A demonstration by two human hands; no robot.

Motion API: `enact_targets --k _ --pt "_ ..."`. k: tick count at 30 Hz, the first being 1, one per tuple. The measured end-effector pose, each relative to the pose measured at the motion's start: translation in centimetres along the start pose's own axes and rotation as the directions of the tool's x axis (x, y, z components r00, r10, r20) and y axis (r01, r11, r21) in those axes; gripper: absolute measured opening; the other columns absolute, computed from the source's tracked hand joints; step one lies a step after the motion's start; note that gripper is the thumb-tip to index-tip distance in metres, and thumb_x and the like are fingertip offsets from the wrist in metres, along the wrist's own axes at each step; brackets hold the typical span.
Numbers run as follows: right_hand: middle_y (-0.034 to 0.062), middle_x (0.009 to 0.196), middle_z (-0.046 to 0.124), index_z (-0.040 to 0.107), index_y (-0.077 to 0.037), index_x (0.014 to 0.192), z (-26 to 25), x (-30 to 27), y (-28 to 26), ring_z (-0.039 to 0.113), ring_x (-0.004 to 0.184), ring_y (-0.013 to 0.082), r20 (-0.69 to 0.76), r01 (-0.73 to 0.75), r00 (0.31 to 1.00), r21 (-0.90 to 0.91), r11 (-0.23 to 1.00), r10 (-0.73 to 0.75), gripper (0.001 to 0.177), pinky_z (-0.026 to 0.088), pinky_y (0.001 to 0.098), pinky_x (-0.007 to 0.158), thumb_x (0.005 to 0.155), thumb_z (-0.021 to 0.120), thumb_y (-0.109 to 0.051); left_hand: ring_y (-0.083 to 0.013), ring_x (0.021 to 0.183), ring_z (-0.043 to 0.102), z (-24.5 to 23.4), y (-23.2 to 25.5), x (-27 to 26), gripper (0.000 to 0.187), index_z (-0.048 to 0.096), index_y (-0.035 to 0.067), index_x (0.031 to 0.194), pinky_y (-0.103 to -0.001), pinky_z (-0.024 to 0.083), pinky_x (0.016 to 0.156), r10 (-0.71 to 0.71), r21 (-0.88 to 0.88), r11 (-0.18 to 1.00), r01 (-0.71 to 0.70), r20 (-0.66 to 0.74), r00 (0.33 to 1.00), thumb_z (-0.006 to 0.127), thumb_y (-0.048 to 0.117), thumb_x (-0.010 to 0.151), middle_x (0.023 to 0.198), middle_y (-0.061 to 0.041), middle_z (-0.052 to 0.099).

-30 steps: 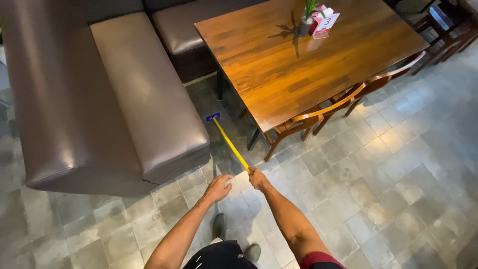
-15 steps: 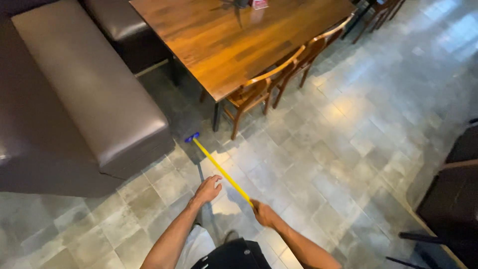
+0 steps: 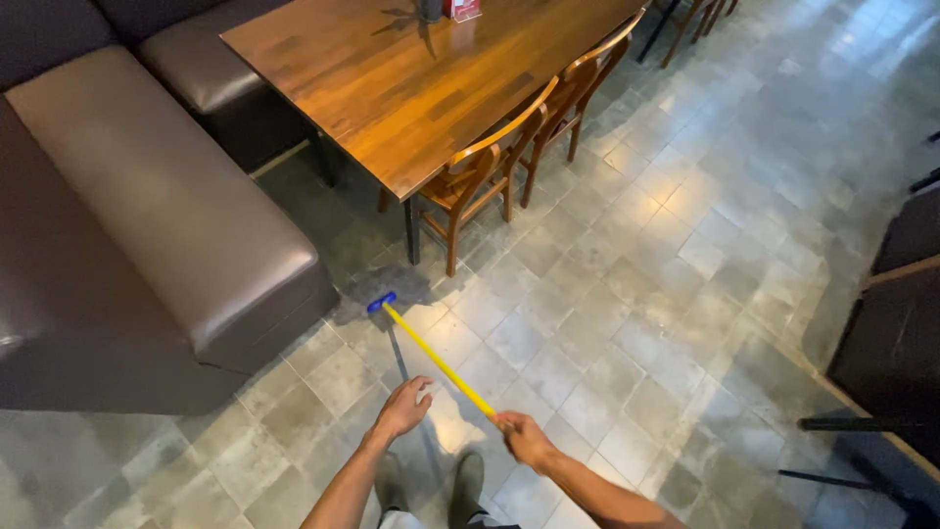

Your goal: Mopping the floor in a cafe or restaurant area.

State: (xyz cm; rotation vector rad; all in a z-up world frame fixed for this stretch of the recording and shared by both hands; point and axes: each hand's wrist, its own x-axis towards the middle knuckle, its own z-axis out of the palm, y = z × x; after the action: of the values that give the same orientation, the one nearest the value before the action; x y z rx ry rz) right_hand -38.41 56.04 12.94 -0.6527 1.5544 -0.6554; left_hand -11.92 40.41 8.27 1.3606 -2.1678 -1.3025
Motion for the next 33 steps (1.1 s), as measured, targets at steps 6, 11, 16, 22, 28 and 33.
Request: enact_targets --k 6,11,16,22,28,33 --pt "-0.0009 0.056 0.052 0.07 -0.008 0.104 6.5 24.7 0.6 0.043 0.041 0.0108 -0.016 0.257 0.966 0.067 0.964 -0.257 0.033 0.035 0.0311 0.038 0.108 0.049 -0.034 -0.0347 0.117 0.063 -5.6 -0.7 -3.2 0.04 0.062 0.012 0.129 -0.043 0.049 0.1 -0.096 0.041 0.994 0.096 -0.023 0.995 0.064 0.027 0.092 0.122 -0.018 0.068" --pt "-0.0009 0.059 0.048 0.066 -0.016 0.113 12.6 24.0 -9.0 0.036 0.039 0.0105 -0.036 -0.021 0.999 0.127 0.992 0.026 0.021 0.027 0.0305 0.036 0.106 0.052 -0.029 -0.0336 0.117 0.063 -8.9 -3.4 -4.2 0.038 0.063 0.011 0.125 -0.043 0.049 0.1 -0.025 0.044 0.999 0.026 -0.021 0.999 0.065 0.026 0.09 0.121 -0.016 0.068" --pt "-0.0011 0.057 0.044 0.065 -0.019 0.125 11.8 18.3 -4.2 0.037 0.039 0.0122 -0.027 0.033 0.999 -0.103 0.994 -0.036 0.03 0.032 0.0328 0.036 0.108 0.045 -0.032 -0.0352 0.116 0.063 -9.8 -4.9 -3.4 0.04 0.063 0.011 0.128 -0.043 0.049 0.101 -0.046 0.07 0.997 0.04 0.084 0.995 0.065 0.026 0.091 0.119 -0.017 0.069" --pt "-0.0034 0.065 0.043 0.069 -0.023 0.133 8.0 0.1 -0.2 0.039 0.045 0.01 -0.027 -0.104 0.995 -0.181 0.978 0.1 0.037 0.037 0.0295 0.041 0.107 0.044 -0.033 -0.0371 0.114 0.064 -7.7 -6.0 -0.1 0.038 0.064 0.009 0.125 -0.045 0.05 0.098 0.102 0.023 0.994 -0.107 0.148 0.984 0.065 0.026 0.091 0.118 -0.018 0.07" --pt "-0.0018 0.081 0.052 0.069 -0.02 0.135 3.3 -10.2 0.3 0.044 0.054 0.0098 -0.046 -0.325 0.946 -0.092 0.941 0.322 0.039 0.037 0.028 0.045 0.103 0.045 -0.021 -0.0392 0.112 0.066 -5.7 -3.9 3.3 0.038 0.064 0.006 0.123 -0.046 0.051 0.097 0.229 -0.013 0.973 -0.232 0.216 0.949 0.065 0.023 0.089 0.119 -0.02 0.07" --pt "-0.0014 0.072 0.047 0.075 -0.011 0.125 0.1 -7.5 0.3 0.038 0.057 0.0098 -0.101 -0.211 0.976 -0.21 0.955 0.194 0.034 0.036 0.0283 0.052 0.106 0.051 -0.024 -0.0383 0.118 0.062 -5.7 -1.2 6.0 0.045 0.06 0.009 0.132 -0.046 0.048 0.103 0.079 0.114 0.986 -0.125 0.341 0.937 0.063 0.028 0.092 0.123 -0.021 0.067"
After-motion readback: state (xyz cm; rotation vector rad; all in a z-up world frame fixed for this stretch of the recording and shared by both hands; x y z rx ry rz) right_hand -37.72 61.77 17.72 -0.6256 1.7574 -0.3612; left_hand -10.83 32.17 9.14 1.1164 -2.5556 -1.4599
